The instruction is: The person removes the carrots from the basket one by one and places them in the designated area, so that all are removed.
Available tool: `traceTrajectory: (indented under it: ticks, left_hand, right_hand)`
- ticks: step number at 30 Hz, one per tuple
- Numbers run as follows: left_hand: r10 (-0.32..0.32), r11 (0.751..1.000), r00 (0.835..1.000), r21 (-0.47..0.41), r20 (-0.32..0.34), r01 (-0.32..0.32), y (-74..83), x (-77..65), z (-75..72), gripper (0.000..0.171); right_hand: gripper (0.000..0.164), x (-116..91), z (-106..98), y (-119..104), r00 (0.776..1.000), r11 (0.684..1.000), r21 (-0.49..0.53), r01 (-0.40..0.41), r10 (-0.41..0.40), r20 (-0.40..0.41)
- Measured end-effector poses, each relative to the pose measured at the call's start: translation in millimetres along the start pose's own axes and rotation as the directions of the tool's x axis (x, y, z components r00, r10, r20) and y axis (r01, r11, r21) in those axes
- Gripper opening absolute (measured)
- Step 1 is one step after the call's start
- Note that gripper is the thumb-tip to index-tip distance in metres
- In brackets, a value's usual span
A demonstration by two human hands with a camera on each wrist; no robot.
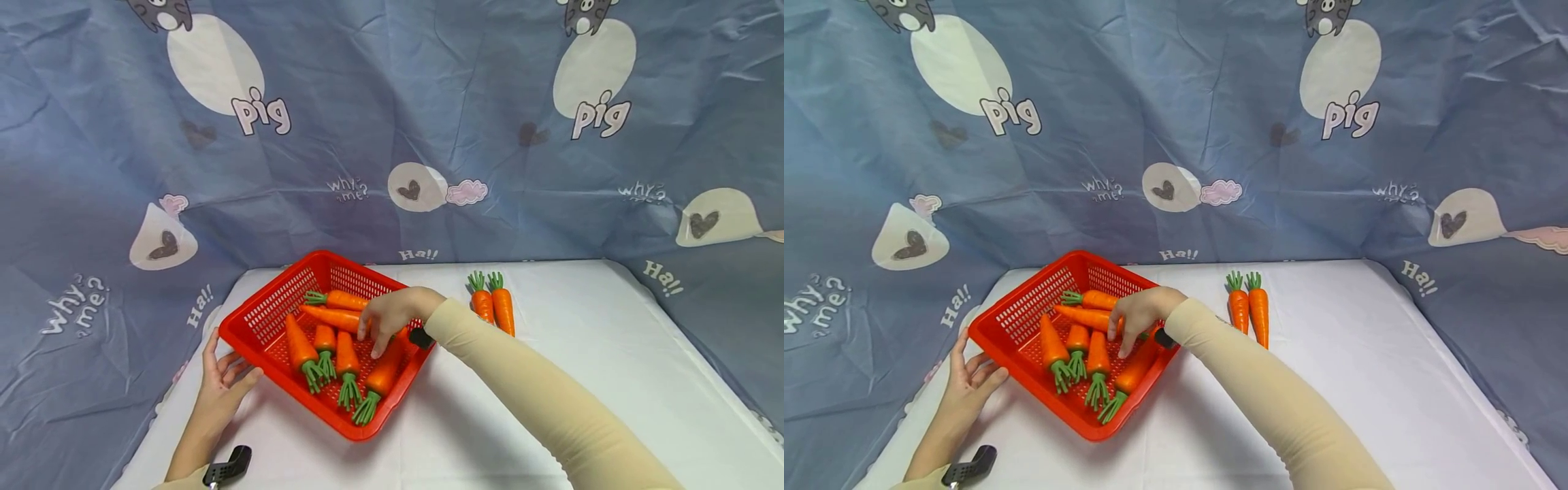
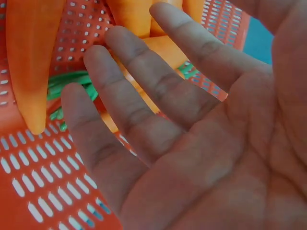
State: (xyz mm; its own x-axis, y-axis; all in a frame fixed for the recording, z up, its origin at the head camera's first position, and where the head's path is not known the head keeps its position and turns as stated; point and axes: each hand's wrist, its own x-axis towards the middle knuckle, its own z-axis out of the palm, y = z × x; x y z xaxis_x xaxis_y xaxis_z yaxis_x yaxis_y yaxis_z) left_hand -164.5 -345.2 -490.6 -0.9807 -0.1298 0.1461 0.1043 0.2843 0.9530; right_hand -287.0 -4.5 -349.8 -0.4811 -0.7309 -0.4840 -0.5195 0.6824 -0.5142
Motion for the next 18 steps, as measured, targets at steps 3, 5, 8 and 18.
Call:
traceTrajectory:
  ticks: [3, 5, 8, 18]
  left_hand:
    - [-0.008, 1.000, 1.000, -0.003, 0.000, 0.008, 0.6, -0.7, -0.2, 0.111]
    - [-0.010, 1.000, 1.000, -0.002, 0.001, 0.010, 0.6, -0.8, -0.2, 0.111]
    - [-0.006, 1.000, 1.000, -0.008, 0.001, 0.006, 0.4, -0.4, -0.2, 0.111]
    - [-0.017, 1.000, 1.000, 0.016, -0.008, 0.018, 1.1, -0.1, 0.4, 0.111]
  right_hand:
    - [0.045, 4, 2, -3, 1.000, 1.000, -0.023, 0.002, -0.002, 0.028]
    - [0.043, 5, 3, -5, 0.999, 0.999, -0.032, 0.006, -0.004, 0.043]
    - [0.040, 8, 5, -5, 0.998, 0.999, -0.040, 0.010, -0.007, 0.061]
    - [0.036, 17, 13, -1, 0.997, 0.995, -0.092, -0.038, 0.043, 0.057]
